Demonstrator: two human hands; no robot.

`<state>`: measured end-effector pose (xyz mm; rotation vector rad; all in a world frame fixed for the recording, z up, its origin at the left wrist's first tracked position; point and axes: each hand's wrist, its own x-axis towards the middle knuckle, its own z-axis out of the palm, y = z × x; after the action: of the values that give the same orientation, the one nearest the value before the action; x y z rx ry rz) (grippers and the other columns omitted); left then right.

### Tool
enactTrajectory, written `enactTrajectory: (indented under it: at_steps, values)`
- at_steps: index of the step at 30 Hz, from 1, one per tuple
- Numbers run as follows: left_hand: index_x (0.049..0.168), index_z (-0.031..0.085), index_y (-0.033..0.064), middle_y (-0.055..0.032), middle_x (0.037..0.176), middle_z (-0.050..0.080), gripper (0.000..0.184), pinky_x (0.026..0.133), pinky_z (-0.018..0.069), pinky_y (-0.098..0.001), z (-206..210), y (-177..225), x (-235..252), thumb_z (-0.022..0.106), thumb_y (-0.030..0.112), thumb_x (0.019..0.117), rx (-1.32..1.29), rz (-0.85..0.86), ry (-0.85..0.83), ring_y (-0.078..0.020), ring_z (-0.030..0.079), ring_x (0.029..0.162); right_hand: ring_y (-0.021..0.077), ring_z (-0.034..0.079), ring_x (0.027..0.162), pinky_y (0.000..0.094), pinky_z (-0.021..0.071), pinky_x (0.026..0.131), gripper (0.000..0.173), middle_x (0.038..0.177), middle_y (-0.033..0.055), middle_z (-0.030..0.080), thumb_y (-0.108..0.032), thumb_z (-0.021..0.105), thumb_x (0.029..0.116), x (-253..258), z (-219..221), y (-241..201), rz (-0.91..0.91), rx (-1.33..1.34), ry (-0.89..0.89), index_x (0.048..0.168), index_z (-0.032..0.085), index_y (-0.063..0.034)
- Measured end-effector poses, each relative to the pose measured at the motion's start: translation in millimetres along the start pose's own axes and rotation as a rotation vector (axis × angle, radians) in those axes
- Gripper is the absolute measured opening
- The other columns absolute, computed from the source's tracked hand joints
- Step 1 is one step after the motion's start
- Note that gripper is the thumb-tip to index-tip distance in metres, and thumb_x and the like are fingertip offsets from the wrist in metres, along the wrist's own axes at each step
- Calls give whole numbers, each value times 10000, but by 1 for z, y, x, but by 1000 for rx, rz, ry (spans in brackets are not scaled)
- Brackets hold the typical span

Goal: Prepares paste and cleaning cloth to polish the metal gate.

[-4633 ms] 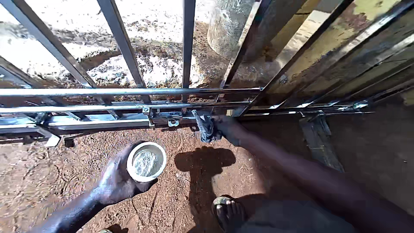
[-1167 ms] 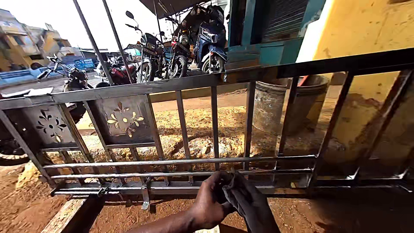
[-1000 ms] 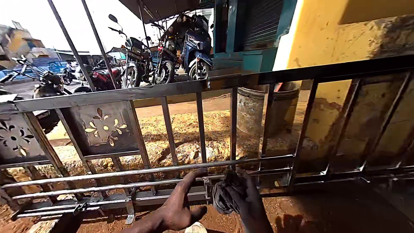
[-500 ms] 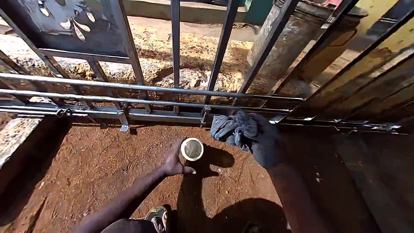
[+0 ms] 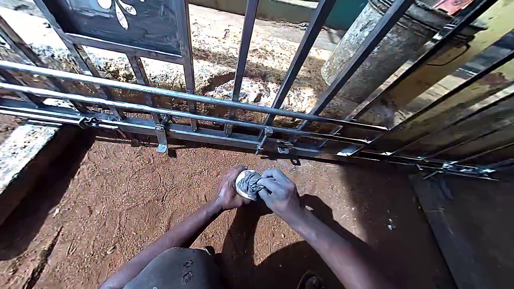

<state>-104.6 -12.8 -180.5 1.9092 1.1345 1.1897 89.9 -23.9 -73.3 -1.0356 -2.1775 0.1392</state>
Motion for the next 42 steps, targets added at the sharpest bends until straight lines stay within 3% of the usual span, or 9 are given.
enactTrajectory:
  at_steps: [4, 10, 15, 21, 26, 30, 33, 37, 42]
  values:
    - [1328, 615, 1, -181, 1280, 673, 919, 1033, 500, -547, -9, 4, 5, 855, 529, 614, 142, 96, 117, -327, 634, 1212, 242, 729, 848, 322, 623, 730, 116, 938, 136, 728, -19, 644, 877, 5, -6, -9, -181, -152, -45, 814, 737, -47]
    - [1295, 643, 17, -187, 1306, 659, 885, 1057, 460, -597, -32, 23, 9, 794, 605, 651, 328, 129, 169, -355, 613, 1242, 337, 465, 1454, 443, 376, 1200, 389, 1485, 220, 555, -51, 444, 977, 29, -46, -57, 72, -162, -716, 1296, 641, 52]
    - [1296, 641, 21, -188, 1304, 657, 879, 1050, 461, -610, -47, 32, 13, 835, 550, 621, 435, 174, 175, -373, 619, 1227, 221, 651, 1245, 558, 467, 1006, 304, 1324, 61, 703, -223, 561, 915, 23, -58, -55, -116, -188, -406, 1121, 758, -116]
    - [1255, 661, 74, -147, 1247, 681, 762, 1065, 455, -569, -52, 59, 17, 792, 555, 678, 513, 312, 208, -329, 627, 1207, 451, 564, 1255, 733, 53, 1186, 683, 1148, 267, 674, -589, 596, 955, 76, -46, -62, 77, -226, -1267, 1107, 661, 74]
    - [1251, 680, 87, -156, 1274, 675, 645, 1088, 428, -575, -65, 58, 17, 764, 468, 738, 602, 363, 256, -333, 618, 1227, 422, 521, 1342, 690, -6, 1218, 659, 1216, 250, 675, -577, 548, 978, 79, -32, -62, 37, -252, -1225, 1147, 681, 46]
    - [1304, 654, 175, -112, 1339, 647, 517, 1134, 352, -600, -69, 65, 15, 696, 370, 827, 662, 414, 253, -297, 563, 1313, 454, 641, 1169, 674, 342, 1100, 546, 1078, 273, 711, -469, 563, 964, 55, -25, -55, 24, -205, -939, 1009, 708, 56]
    - [1327, 650, 161, -105, 1371, 642, 506, 1155, 352, -578, -68, 70, 14, 704, 290, 841, 595, 458, 169, -280, 554, 1337, 413, 518, 1350, 604, 259, 1188, 726, 1324, 266, 631, -588, 650, 891, 57, -24, -58, 234, -62, -997, 1236, 664, 50]
    - [1365, 613, 207, -52, 1432, 607, 497, 1186, 288, -591, -68, 65, 8, 699, 298, 884, 597, 457, 163, -226, 506, 1394, 330, 636, 1175, 520, 471, 1032, 714, 1178, 227, 688, -537, 784, 784, 53, -24, -52, 354, 237, -845, 1168, 672, 54]
    - [1606, 51, 16, -293, 1662, 134, 1469, 1243, 211, -562, -50, 57, -18, 879, 681, 590, 57, -62, 570, -376, 198, 1545, 94, 638, 1166, 296, 506, 1027, 747, 1176, 119, 711, -518, 824, 727, 36, -13, -48, 293, 486, -503, 1213, 664, 28]
